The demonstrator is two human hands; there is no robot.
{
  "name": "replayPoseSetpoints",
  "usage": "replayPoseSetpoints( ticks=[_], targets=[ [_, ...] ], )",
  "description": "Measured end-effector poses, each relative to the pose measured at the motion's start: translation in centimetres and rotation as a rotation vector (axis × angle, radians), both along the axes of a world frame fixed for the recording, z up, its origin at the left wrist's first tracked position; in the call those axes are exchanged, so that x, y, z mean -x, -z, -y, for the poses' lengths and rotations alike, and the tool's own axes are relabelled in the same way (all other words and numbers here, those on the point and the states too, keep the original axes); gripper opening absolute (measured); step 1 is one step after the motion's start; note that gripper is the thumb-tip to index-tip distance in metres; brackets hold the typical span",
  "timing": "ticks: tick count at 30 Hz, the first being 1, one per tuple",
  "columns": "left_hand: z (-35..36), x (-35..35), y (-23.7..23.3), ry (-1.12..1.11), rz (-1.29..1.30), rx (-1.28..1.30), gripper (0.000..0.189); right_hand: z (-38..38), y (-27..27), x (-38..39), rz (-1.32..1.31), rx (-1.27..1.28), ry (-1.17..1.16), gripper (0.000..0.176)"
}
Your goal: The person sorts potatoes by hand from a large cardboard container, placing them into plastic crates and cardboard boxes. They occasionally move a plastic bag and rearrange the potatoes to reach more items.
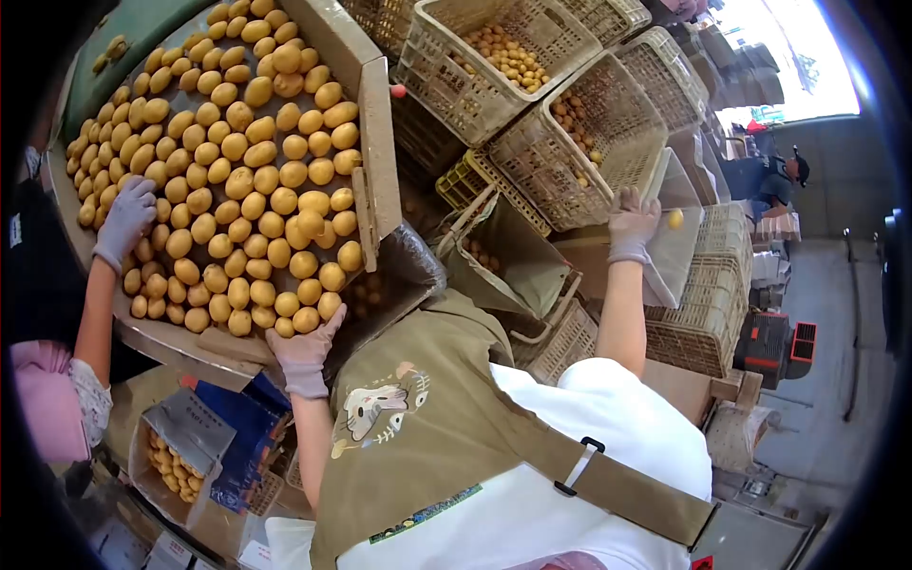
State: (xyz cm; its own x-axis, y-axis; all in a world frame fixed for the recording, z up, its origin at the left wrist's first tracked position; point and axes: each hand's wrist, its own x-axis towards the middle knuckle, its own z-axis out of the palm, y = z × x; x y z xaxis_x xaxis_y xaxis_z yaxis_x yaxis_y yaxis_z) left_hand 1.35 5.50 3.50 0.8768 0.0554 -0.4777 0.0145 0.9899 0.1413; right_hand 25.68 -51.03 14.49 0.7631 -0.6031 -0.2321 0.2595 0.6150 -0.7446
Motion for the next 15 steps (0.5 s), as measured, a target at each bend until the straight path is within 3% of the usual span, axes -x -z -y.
replayPoseSetpoints(
  ticks=[3, 6, 8, 10, 11, 15],
  targets=[
    [0.3, 0.4, 0.9, 0.047, 0.033, -0.455, 0.061, -6.8, 1.8, 0.0, -0.043, 0.225, -0.316, 0.036],
    [0.7, 0.4, 0.8, -0.063, 0.013, -0.247, 0.074, -20.5, 0.6, 1.0, -0.071, 0.528, -0.72, 0.037],
    [0.6, 0.2, 0.6, -0.125, -0.043, 0.003, 0.075, -27.9, 0.6, 2.6, 0.069, 1.107, -0.943, 0.04],
    [0.5, 0.2, 0.6, -0.165, -0.128, 0.225, 0.077, -32.9, -1.4, 4.2, 0.632, 1.834, -1.128, 0.042],
    [0.5, 0.3, 0.7, -0.17, -0.116, 0.245, 0.078, -35.2, -2.9, 5.4, 0.772, 2.121, -1.051, 0.044],
    [1.6, 0.6, 1.0, -0.227, -0.128, 0.209, 0.083, -39.0, -1.4, 6.2, 0.785, 2.131, -1.057, 0.04]
  ],
)
